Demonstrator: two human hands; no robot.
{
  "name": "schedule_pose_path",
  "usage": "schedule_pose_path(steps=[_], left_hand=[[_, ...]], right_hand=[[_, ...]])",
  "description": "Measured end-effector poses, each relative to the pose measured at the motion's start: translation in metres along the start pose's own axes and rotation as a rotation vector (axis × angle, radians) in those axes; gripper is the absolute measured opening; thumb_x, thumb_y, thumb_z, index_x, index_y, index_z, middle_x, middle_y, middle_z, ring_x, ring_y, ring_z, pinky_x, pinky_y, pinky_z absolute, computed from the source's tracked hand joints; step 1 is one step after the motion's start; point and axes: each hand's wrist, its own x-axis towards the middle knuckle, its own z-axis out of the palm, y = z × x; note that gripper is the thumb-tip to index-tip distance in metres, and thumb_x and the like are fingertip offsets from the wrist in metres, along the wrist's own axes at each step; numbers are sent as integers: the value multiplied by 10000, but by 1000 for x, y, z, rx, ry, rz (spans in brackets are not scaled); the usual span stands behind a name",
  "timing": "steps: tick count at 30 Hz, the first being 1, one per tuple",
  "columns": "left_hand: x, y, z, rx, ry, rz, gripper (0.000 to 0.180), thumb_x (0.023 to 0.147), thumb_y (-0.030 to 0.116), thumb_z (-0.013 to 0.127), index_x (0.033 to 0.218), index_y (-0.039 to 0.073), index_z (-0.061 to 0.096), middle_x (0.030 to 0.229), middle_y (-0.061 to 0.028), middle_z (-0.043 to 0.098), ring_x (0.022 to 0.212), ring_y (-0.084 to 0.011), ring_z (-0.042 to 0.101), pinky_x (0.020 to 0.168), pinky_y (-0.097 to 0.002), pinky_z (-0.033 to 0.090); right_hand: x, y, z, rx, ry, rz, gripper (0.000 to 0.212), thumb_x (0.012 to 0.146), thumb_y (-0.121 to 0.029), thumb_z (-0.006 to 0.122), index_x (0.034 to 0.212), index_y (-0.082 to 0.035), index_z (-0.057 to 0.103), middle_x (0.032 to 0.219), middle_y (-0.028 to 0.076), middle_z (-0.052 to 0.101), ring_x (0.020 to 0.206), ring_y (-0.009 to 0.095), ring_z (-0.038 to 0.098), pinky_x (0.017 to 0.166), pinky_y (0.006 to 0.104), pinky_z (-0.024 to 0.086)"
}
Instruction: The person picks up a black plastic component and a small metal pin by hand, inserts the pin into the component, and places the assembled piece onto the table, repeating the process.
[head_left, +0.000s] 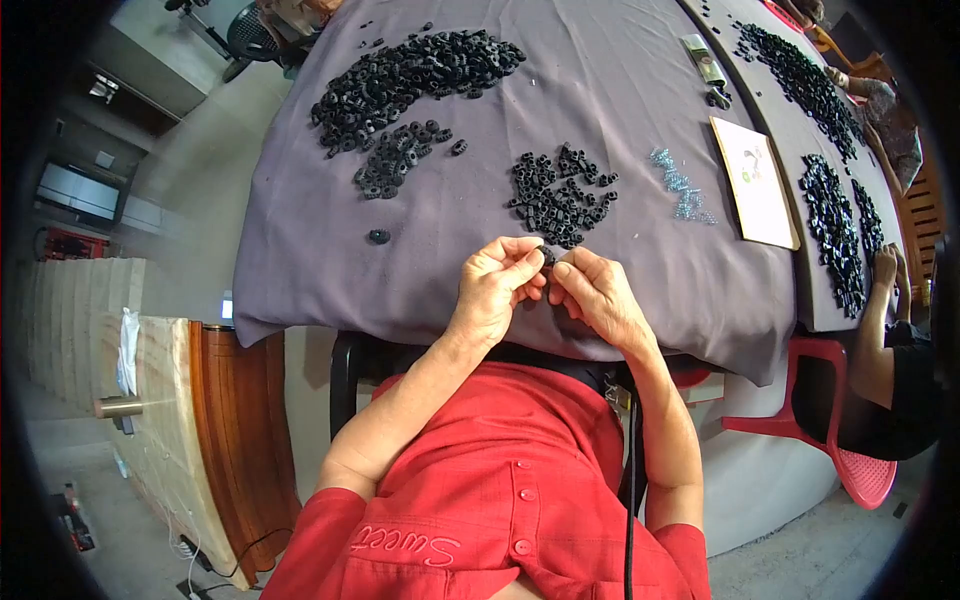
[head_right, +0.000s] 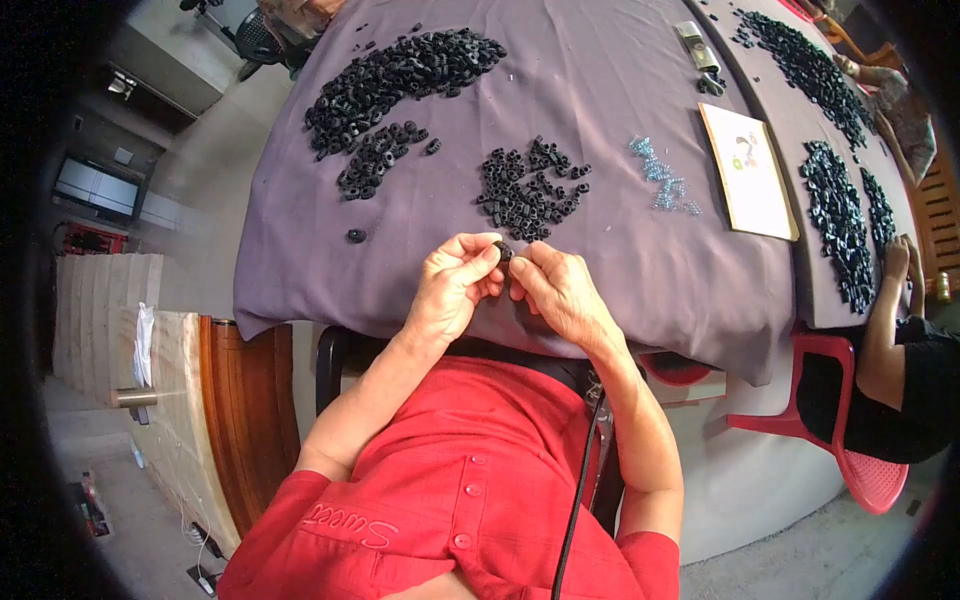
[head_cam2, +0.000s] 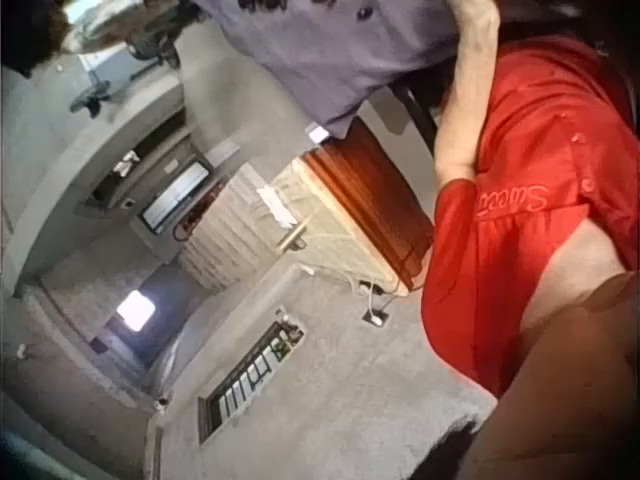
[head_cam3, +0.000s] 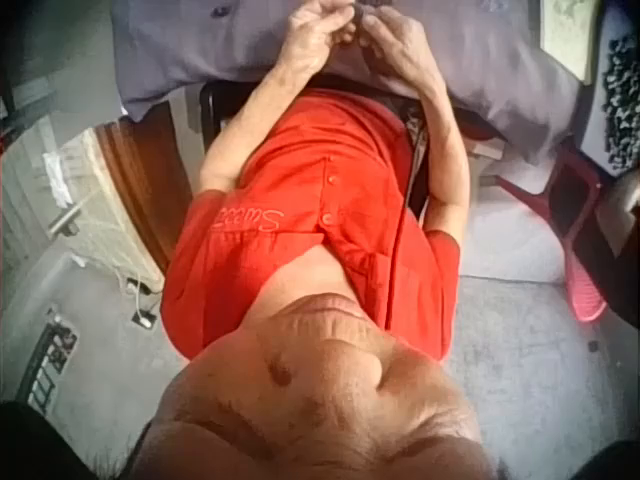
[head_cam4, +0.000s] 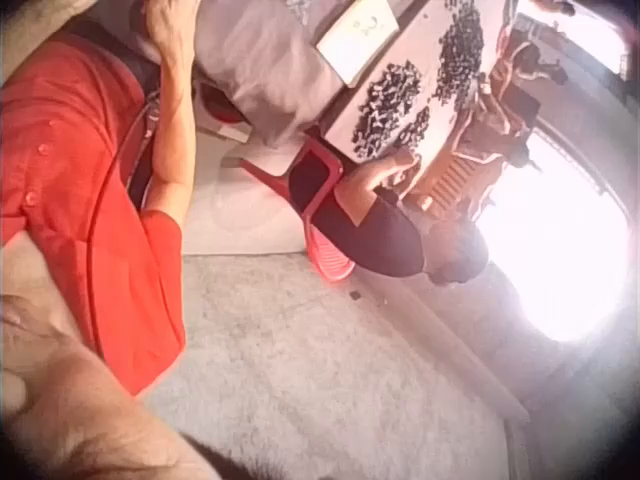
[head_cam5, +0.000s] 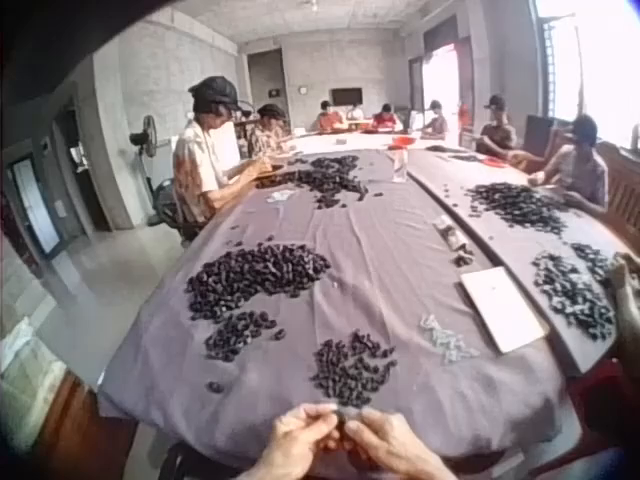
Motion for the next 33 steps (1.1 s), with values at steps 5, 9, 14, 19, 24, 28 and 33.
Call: schedule_pose_path(steps=[5,9,14,19,24,28,33], left_hand=[[1,3,-2,4,3,-1,118,844,82,642,951,48,606,758,-17,615,613,-93,588,549,-215,493],[-2,-1,-1,-8,18,21,111,843,69,640,949,56,610,760,-15,613,613,-92,584,556,-219,494],[-4,-4,2,2,14,61,120,856,42,612,973,65,598,799,-29,622,638,-110,588,594,-239,493],[-7,-10,10,97,85,148,113,845,35,625,958,43,618,763,-14,612,625,-85,582,575,-214,497],[-5,-15,13,200,80,333,118,843,16,622,960,22,614,761,-21,613,626,-80,584,594,-216,507],[-3,-15,14,157,63,318,137,847,11,614,983,14,603,763,-26,614,624,-78,581,599,-223,511],[0,-6,5,-11,46,165,127,858,28,597,985,24,596,770,-27,607,589,-81,562,556,-213,476]], right_hand=[[2,5,5,-59,67,-89,238,914,-204,493,791,-13,562,636,24,579,564,76,501,508,230,411],[1,4,10,-115,138,-164,250,885,-194,501,760,19,542,597,116,585,516,198,559,524,322,446],[1,5,11,-124,176,-180,231,869,-162,517,727,20,518,573,130,570,508,231,572,509,342,439],[1,10,9,-168,179,-184,212,890,-167,509,768,-1,559,570,56,566,506,111,500,487,276,405],[1,6,10,-175,204,-223,218,864,-137,524,714,21,507,557,143,561,495,256,574,498,348,433],[1,9,15,-100,202,-215,206,880,-130,521,739,20,521,591,118,582,527,207,583,514,331,447],[1,4,12,-154,140,-207,203,882,-148,549,765,16,530,623,108,602,548,176,590,520,304,453]])
